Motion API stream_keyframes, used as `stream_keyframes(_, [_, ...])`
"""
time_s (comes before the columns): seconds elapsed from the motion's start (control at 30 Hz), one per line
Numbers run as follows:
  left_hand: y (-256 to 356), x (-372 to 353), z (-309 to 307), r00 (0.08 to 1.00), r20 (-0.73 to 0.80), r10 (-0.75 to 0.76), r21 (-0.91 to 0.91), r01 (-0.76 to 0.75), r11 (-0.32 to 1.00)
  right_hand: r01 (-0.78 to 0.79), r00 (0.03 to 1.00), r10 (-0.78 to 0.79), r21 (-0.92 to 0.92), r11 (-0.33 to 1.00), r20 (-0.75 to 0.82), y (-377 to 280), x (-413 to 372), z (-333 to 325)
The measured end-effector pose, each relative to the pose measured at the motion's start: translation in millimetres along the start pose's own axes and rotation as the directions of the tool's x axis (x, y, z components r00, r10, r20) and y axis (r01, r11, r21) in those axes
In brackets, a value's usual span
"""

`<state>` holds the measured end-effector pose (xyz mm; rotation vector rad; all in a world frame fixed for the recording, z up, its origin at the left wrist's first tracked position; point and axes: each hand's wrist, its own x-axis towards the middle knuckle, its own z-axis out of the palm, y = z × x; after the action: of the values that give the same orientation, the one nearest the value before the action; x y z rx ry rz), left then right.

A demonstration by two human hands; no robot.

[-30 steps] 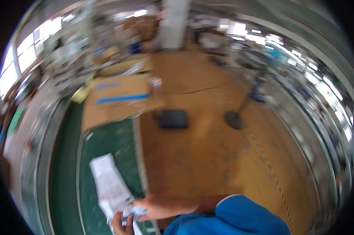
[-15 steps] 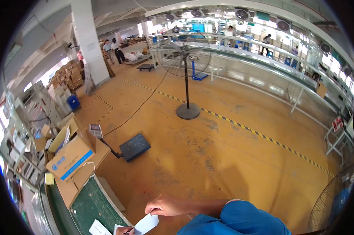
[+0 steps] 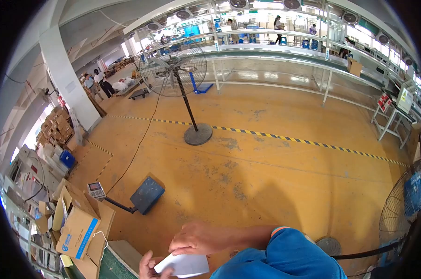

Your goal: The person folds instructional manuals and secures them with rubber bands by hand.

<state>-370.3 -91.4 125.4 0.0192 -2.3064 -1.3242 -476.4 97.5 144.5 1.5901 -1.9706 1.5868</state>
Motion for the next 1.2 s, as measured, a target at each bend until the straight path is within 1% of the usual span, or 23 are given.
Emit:
stream_keyframes(0.03, [14,2,2,0.997,0.082,0.017,0.057,-0.022,0.998,0.004,1.000,-0.004,-0.013,1.000,-0.006,-1,1,-7])
stream_keyframes(0.07, [-4,1,-1,0.943,0.279,-0.181,-0.058,0.204,0.977,0.007,0.999,-0.009,-0.039,0.999,-0.044,-4,4,-15])
stream_keyframes(0.1, [-29,-3,-6,0.815,0.479,-0.325,-0.122,0.428,0.895,0.017,0.997,-0.022,-0.066,0.998,-0.080,-6,9,-22])
stream_keyframes(0.23, [-47,-11,13,0.866,0.471,-0.171,-0.238,0.311,0.920,0.067,0.990,-0.095,-0.249,0.966,-0.103,-23,26,-55])
stream_keyframes(0.3, [-68,-22,21,0.871,0.480,-0.106,-0.298,0.276,0.914,-0.043,0.981,0.010,-0.171,0.984,-0.194,-25,32,-61])
stream_keyframes(0.33, [-101,-27,21,0.849,0.521,-0.092,-0.061,0.144,0.988,-0.174,0.968,0.135,-0.177,0.969,-0.213,-25,35,-65])
stream_keyframes(0.37, [-126,-35,22,0.840,0.535,-0.087,-0.065,0.143,0.988,-0.187,0.964,0.145,-0.183,0.965,-0.224,-22,40,-68])
stream_keyframes(0.43, [-162,-48,24,0.791,0.528,-0.309,0.079,0.317,0.945,-0.294,0.930,0.204,-0.285,0.912,-0.305,-12,47,-74])
stream_keyframes(0.47, [-171,-53,22,0.776,0.552,-0.306,0.081,0.315,0.946,-0.318,0.921,0.221,-0.288,0.903,-0.322,-8,48,-76])
stream_keyframes(0.53, [-187,-58,14,0.715,0.527,-0.459,0.172,0.439,0.882,-0.390,0.893,0.292,-0.265,0.882,-0.343,2,50,-78])
stream_keyframes(0.63, [-207,-56,0,0.733,0.527,-0.431,0.203,0.384,0.901,-0.402,0.883,0.270,-0.323,0.857,-0.383,28,46,-78])
stream_keyframes(0.67, [-207,-54,-2,0.748,0.526,-0.405,0.110,0.412,0.904,-0.443,0.868,0.311,-0.321,0.837,-0.387,34,44,-80])
stream_keyframes(0.77, [-203,-42,-7,0.729,0.595,-0.337,0.154,0.308,0.939,-0.484,0.829,0.298,-0.343,0.805,-0.473,59,37,-85])
stream_keyframes(0.87, [-225,-41,-4,0.732,0.582,-0.354,0.207,0.288,0.935,-0.484,0.815,0.237,-0.397,0.780,-0.529,66,31,-88])
stream_keyframes(0.93, [-214,-34,6,0.744,0.535,-0.400,0.139,0.390,0.910,-0.514,0.787,0.237,-0.394,0.762,-0.569,74,25,-83])
stream_keyframes(0.97, [-204,-32,9,0.789,0.507,-0.347,0.026,0.389,0.921,-0.543,0.759,0.238,-0.387,0.745,-0.606,81,22,-74])
stream_keyframes(1.0, [-187,-26,8,0.834,0.454,-0.312,-0.077,0.386,0.919,-0.539,0.767,0.240,-0.395,0.744,-0.595,84,21,-67])
stream_keyframes(1.03, [-151,-13,10,0.772,0.433,-0.465,-0.095,0.553,0.828,-0.528,0.779,0.246,-0.393,0.753,-0.576,85,20,-60])
stream_keyframes(1.07, [-146,-6,12,0.766,0.404,-0.500,-0.027,0.557,0.830,-0.471,0.806,0.200,-0.399,0.786,-0.557,88,18,-46])
stream_keyframes(1.1, [-146,-2,14,0.761,0.403,-0.509,-0.051,0.574,0.817,-0.408,0.828,0.149,-0.400,0.821,-0.540,89,17,-30])
stream_keyframes(1.13, [-121,9,14,0.762,0.392,-0.515,-0.085,0.587,0.805,-0.382,0.864,0.169,-0.398,0.834,-0.475,84,14,-11])
stream_keyframes(1.17, [-118,13,16,0.778,0.372,-0.506,-0.178,0.595,0.784,-0.351,0.895,0.174,-0.407,0.844,-0.410,79,14,7])
stream_keyframes(1.2, [-117,16,16,0.802,0.347,-0.486,-0.186,0.567,0.803,-0.326,0.912,0.192,-0.357,0.875,-0.362,78,13,28])
